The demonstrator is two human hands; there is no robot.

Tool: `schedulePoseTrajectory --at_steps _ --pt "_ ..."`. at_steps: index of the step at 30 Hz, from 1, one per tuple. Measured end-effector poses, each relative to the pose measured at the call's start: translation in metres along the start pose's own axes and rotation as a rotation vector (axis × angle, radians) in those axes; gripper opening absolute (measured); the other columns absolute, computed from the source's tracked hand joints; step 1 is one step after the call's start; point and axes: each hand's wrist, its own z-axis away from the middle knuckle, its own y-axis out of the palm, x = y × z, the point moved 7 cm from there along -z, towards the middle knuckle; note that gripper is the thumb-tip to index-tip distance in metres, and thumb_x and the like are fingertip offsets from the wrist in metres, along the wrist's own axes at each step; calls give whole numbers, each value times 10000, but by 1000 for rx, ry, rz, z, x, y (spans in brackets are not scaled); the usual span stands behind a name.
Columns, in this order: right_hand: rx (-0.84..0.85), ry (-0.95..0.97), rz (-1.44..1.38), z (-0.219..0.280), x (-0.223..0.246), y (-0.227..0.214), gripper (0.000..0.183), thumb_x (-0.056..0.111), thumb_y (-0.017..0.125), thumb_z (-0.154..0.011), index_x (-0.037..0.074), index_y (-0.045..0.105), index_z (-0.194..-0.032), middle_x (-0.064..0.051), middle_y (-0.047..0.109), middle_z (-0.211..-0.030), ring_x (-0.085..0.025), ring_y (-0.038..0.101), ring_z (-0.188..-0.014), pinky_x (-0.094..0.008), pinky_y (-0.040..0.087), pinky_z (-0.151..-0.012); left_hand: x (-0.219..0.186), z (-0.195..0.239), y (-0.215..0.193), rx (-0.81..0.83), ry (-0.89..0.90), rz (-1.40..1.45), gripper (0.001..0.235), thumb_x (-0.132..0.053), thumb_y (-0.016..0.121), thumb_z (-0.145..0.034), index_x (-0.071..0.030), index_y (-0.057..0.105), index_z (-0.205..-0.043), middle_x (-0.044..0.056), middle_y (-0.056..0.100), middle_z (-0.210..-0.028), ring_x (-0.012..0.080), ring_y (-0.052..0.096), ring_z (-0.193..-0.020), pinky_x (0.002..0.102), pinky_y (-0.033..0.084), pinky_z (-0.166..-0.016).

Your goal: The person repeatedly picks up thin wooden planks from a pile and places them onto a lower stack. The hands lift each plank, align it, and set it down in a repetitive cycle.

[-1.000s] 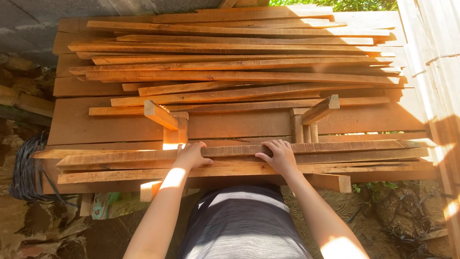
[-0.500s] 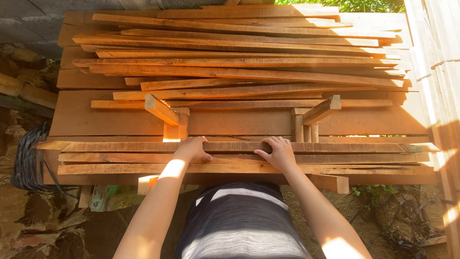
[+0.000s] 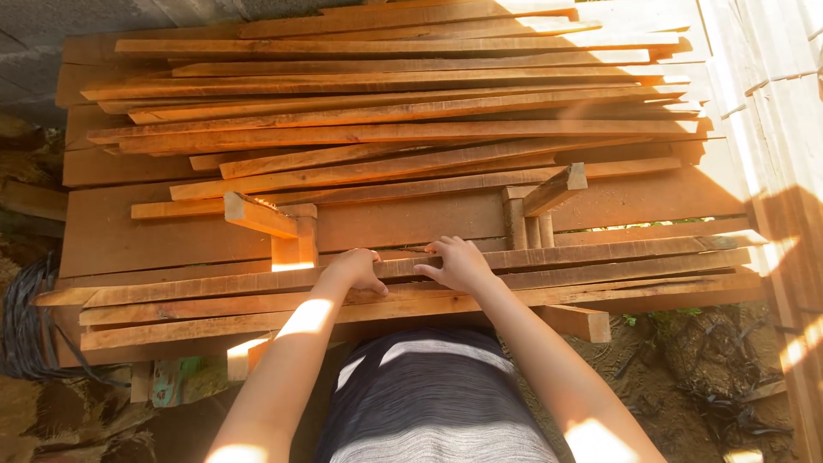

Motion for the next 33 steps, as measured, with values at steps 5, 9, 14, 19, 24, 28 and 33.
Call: schedulePoseTrajectory --at_steps 5,9,14,19,24,28,33 --pt "131 -39 -14 -8 4 20 533 652 673 -845 174 719 -1075 -28 711 -1033 -250 671 -1063 -409 523 -882 1 5 -4 -20 0 36 743 -567 878 -601 -249 715 -1253 79 712 -1259 293 637 -1263 476 516 -1041" --pt "160 -66 6 -8 12 8 555 656 700 -815 161 705 -1065 -38 705 -1017 -263 681 -1044 -417 539 -877 2 -8 -1 -20 4 3 742 -589 887 -573 -265 729 -1221 61 722 -1227 279 648 -1243 473 530 -1019" --pt "290 -84 131 -12 14 17 437 452 697 -894 178 454 -1132 -97 703 -900 -334 731 -910 -451 562 -776 6 -35 7 -29 26 -95 741 -606 886 -553 -265 741 -1195 54 740 -1166 265 673 -1200 464 542 -1002" --pt "-8 -206 105 0 31 -1 476 575 686 -867 214 561 -1151 -11 653 -1035 -224 627 -1049 -369 456 -851 3 -31 5 -26 40 -100 772 -609 872 -572 -230 729 -1229 77 734 -1178 282 673 -1201 484 545 -994" --pt "-108 -189 33 6 30 -3 409 558 675 -910 214 667 -1131 6 637 -1014 -192 592 -1043 -345 426 -897 -4 -12 -5 -8 45 -76 760 -575 859 -634 -211 704 -1283 84 716 -1243 297 645 -1254 498 523 -1035" --pt "-32 -197 32 -1 22 7 480 593 707 -852 216 664 -1146 -2 689 -1023 -198 641 -1071 -368 436 -935 -5 -6 -6 -18 53 -55 730 -549 861 -649 -206 704 -1274 86 713 -1256 307 639 -1264 503 517 -1046" --pt "23 -257 67 9 24 9 489 620 666 -881 162 669 -1053 -28 682 -996 -219 665 -1029 -371 466 -840 -3 -10 -6 -32 59 -26 704 -560 869 -624 -227 721 -1227 64 722 -1217 305 649 -1238 504 522 -1031"
